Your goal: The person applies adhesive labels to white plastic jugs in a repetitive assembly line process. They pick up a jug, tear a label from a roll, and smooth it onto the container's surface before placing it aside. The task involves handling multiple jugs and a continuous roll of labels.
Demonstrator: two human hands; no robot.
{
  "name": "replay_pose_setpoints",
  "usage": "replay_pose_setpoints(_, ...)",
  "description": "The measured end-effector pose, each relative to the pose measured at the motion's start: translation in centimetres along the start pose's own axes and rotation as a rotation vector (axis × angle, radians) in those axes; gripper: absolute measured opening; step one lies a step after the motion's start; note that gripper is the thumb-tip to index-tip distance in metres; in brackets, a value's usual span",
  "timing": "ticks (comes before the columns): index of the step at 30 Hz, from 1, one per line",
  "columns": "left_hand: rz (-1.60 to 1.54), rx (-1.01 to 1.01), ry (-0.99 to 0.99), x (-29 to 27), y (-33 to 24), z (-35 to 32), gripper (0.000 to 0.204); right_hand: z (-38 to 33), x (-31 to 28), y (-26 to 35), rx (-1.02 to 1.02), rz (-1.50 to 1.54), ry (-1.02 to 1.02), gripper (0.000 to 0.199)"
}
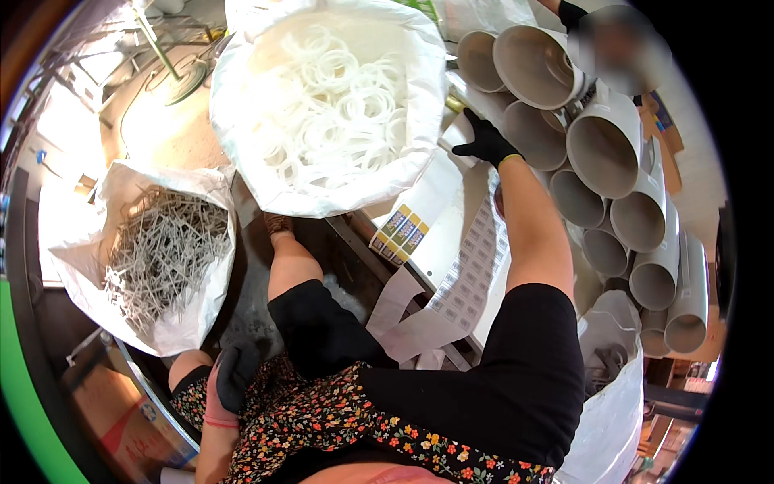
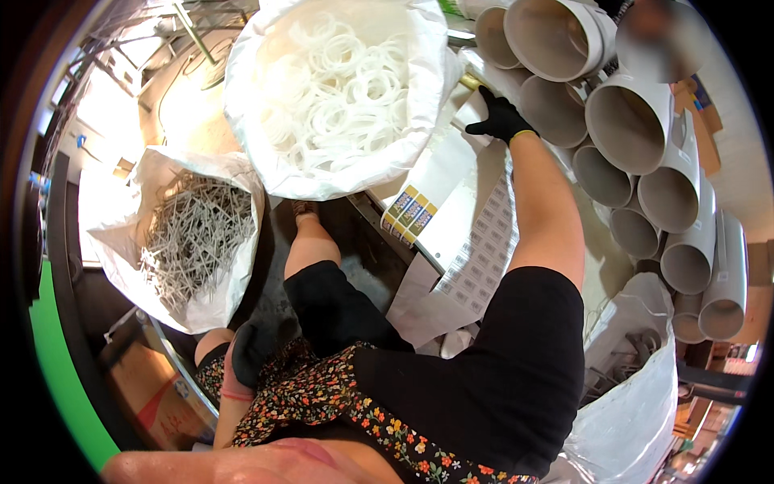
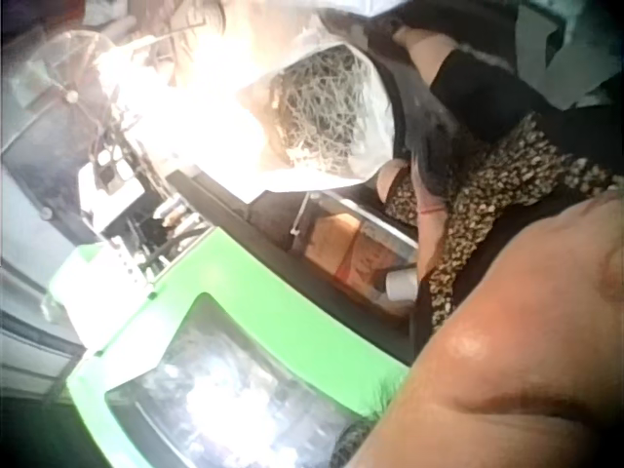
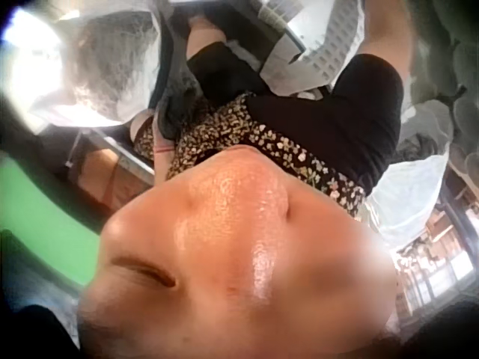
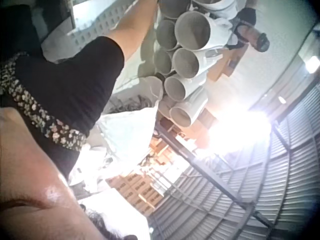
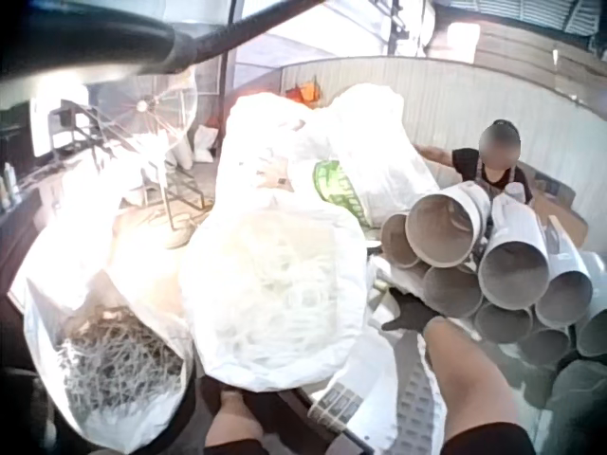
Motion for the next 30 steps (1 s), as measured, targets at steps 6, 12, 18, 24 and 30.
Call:
replay_pose_setpoints(6, 0.127, 0.072, 0.065, -0.3, -1.1, 0.3, 0.038, -1.9, -0.8, 3.2, -0.031, -0.060, -0.092, 0.110)
replay_pose_setpoints(12, 0.110, 0.074, 0.038, -1.1, -2.4, -0.6, 0.039, 1.9, 0.9, -0.9, -0.035, -0.066, 0.045, 0.116)
replay_pose_setpoints(18, 0.156, 0.095, 0.000, -1.7, -2.1, -0.8, 0.037, 1.9, 1.1, -1.2, 0.102, 0.045, 0.214, 0.115)
replay_pose_setpoints(24, 1.121, 0.466, 0.340, 13.5, -8.0, 2.0, 0.042, 1.7, 0.9, -0.3, 0.039, 0.120, 0.243, 0.109)
replay_pose_setpoints(30, 1.684, 1.314, 0.745, 33.8, -5.9, 4.4, 0.053, 2.9, 0.7, -0.8, -0.031, 0.058, 0.181, 0.112)
Point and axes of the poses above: each hand's wrist, its own z-axis towards the middle knuckle, its own x-axis out of the palm, y = z × x, the point moved 10 cm from there along z, towards the middle knuckle, and after that the axes turned 14 degrees about z, right-handed, at the moved point
